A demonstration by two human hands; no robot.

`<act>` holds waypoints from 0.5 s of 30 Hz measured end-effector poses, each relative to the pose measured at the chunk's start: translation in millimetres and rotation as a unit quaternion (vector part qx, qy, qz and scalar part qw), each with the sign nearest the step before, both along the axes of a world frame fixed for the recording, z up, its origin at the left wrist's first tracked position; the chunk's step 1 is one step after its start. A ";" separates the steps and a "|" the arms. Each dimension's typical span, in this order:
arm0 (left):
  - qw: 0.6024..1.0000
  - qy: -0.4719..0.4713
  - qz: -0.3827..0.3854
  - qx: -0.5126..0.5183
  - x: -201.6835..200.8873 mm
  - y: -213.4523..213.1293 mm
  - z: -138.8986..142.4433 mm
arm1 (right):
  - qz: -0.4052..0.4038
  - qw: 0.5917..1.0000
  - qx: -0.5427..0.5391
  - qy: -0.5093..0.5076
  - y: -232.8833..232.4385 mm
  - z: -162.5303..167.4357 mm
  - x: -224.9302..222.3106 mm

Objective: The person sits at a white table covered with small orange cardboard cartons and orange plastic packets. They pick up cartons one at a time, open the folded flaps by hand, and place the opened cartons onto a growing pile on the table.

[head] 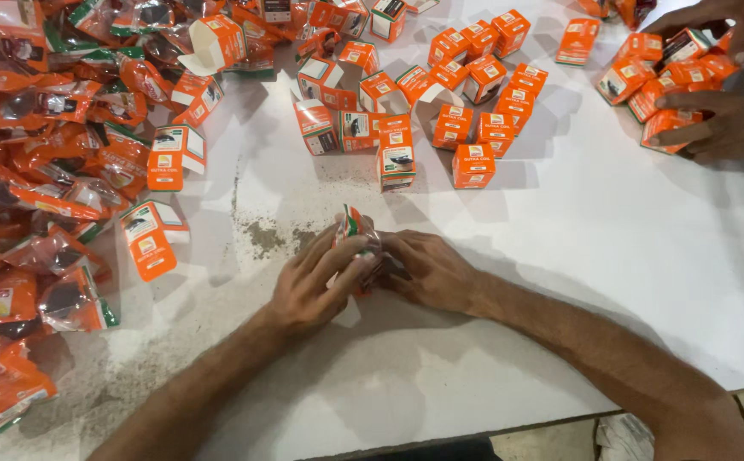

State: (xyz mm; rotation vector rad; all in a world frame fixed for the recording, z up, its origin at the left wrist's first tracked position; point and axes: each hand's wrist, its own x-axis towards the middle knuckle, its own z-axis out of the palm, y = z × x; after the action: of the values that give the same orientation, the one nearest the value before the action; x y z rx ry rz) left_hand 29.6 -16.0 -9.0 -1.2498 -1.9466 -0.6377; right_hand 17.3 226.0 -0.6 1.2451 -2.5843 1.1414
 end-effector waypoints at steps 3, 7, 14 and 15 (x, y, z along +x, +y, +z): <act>1.000 -0.015 0.006 0.014 1.4 3.4 9.8 | 0.020 0.999 -0.024 0.043 0.4 4.0 0.5; 1.000 -0.018 -0.011 -0.016 6.3 1.6 19.2 | 0.020 0.999 -0.042 0.017 -0.5 8.8 2.7; 0.996 -0.013 0.079 -0.032 5.4 6.6 9.9 | 0.017 0.999 -0.029 0.016 -2.0 15.5 4.0; 0.996 -0.039 0.078 -0.029 4.9 9.2 9.2 | 0.012 0.999 -0.028 0.015 -2.1 15.0 3.7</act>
State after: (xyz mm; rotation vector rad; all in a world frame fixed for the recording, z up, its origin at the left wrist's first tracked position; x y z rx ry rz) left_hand 34.5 -6.8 0.3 -1.1076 -2.1179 -0.5608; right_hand 21.0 223.9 14.4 1.2751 -2.5051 1.1814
